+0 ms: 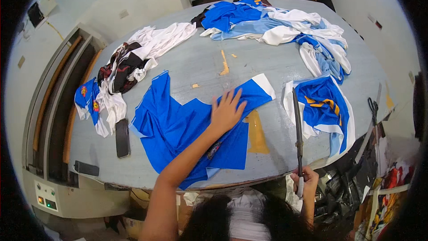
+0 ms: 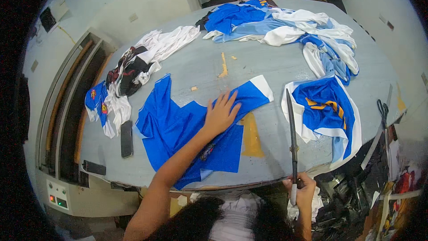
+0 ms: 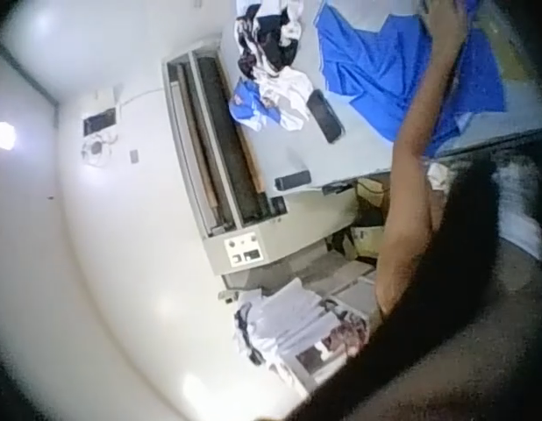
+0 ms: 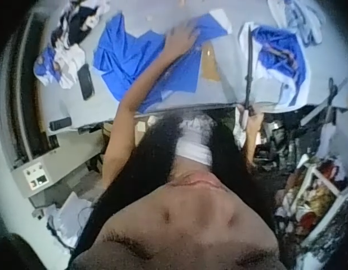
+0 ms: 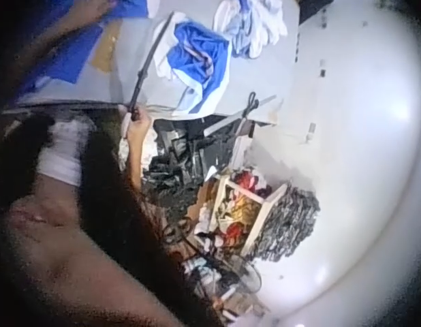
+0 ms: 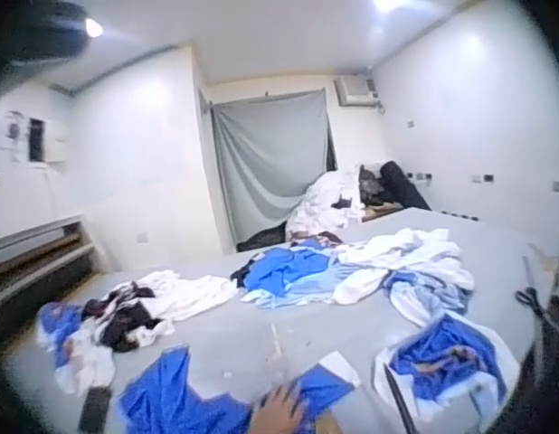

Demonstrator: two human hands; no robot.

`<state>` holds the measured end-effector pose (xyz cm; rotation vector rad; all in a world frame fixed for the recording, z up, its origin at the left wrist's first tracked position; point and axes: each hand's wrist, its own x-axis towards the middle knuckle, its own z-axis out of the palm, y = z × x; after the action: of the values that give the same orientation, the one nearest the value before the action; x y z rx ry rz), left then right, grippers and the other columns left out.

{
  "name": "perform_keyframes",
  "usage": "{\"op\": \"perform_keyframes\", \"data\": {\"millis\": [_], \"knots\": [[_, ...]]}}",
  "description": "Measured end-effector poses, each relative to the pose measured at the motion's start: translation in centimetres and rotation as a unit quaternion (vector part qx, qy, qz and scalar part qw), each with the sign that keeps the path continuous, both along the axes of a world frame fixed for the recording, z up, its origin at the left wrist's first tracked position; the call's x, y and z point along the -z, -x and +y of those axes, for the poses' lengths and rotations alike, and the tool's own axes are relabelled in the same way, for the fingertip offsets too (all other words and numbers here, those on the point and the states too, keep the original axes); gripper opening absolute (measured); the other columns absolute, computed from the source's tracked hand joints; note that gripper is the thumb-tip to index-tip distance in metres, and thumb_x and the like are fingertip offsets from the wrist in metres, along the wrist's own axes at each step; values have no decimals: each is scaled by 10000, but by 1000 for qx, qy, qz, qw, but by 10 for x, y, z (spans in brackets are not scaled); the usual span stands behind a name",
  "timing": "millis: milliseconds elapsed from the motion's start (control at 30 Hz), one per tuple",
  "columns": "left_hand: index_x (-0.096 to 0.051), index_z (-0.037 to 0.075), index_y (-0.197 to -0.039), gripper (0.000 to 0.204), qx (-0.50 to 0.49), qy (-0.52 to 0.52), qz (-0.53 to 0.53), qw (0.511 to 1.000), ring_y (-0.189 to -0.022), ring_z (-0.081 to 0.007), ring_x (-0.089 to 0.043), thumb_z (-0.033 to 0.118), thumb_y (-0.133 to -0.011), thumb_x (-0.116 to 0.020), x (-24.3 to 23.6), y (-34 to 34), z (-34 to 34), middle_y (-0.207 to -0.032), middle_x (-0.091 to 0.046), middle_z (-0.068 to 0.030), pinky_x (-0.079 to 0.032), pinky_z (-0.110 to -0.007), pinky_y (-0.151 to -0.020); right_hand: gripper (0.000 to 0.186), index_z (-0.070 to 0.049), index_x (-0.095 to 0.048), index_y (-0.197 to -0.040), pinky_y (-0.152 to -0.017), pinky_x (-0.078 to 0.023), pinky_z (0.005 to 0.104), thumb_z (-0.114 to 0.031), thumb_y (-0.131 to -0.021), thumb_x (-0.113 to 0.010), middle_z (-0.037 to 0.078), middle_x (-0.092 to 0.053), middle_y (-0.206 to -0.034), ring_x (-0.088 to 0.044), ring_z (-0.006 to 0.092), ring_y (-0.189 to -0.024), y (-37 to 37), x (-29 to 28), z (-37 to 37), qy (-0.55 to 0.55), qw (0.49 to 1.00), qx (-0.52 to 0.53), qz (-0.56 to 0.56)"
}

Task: Using large scissors to cut pieces of blue and white jersey fabric on a large workshop table.

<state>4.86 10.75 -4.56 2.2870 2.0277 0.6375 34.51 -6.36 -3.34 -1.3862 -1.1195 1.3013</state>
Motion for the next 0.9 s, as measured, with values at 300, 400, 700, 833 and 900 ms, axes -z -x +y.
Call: {"op": "perform_keyframes", "data": {"millis": [300,400,700,833,900], "knots": [[-385,84,-1335,543,-90,-6,13,996,-1311,-297,-290,420,-909,-416,7,190,-20,-1404,-327,-152,-185,-512,-1054,239,23,-546,-893,-388,-374,235,-133,-770,-679,18,-514,-568,-476,105,-400,-11,0,-3,80,982,-134,103],[-409,60,-1313,538,-15,-20,-116,993,-1297,-300,-310,397,-894,-445,3,141,-6,-1398,-335,-158,-184,-496,-1060,265,25,-541,-896,-395,-378,245,-162,-775,-684,29,-513,-579,-487,113,-420,-2,0,1,107,974,-144,136],[-210,132,-1419,791,58,118,109,985,-1344,-357,-165,489,-802,-553,-10,37,-103,-1465,-201,-130,-110,-630,-1018,387,11,-467,-1061,-580,-424,261,-159,-792,-686,72,-540,-805,-530,133,-617,-12,-24,-5,250,924,-283,60],[-368,117,-1343,686,89,214,48,972,-1334,-358,-178,505,-804,-536,-36,58,-124,-1439,-254,-128,-121,-655,-998,385,-5,-491,-992,-617,-422,256,-195,-755,-728,43,-520,-801,-517,117,-699,-13,-33,-3,273,906,-318,-64],[-497,88,-1226,498,112,180,-44,976,-1297,-315,-286,425,-860,-497,-38,60,-97,-1366,-378,-128,-205,-596,-1013,379,-20,-510,-956,-635,-410,247,-226,-738,-743,21,-506,-785,-494,106,-729,-7,-42,-1,279,902,-318,-83]]}}
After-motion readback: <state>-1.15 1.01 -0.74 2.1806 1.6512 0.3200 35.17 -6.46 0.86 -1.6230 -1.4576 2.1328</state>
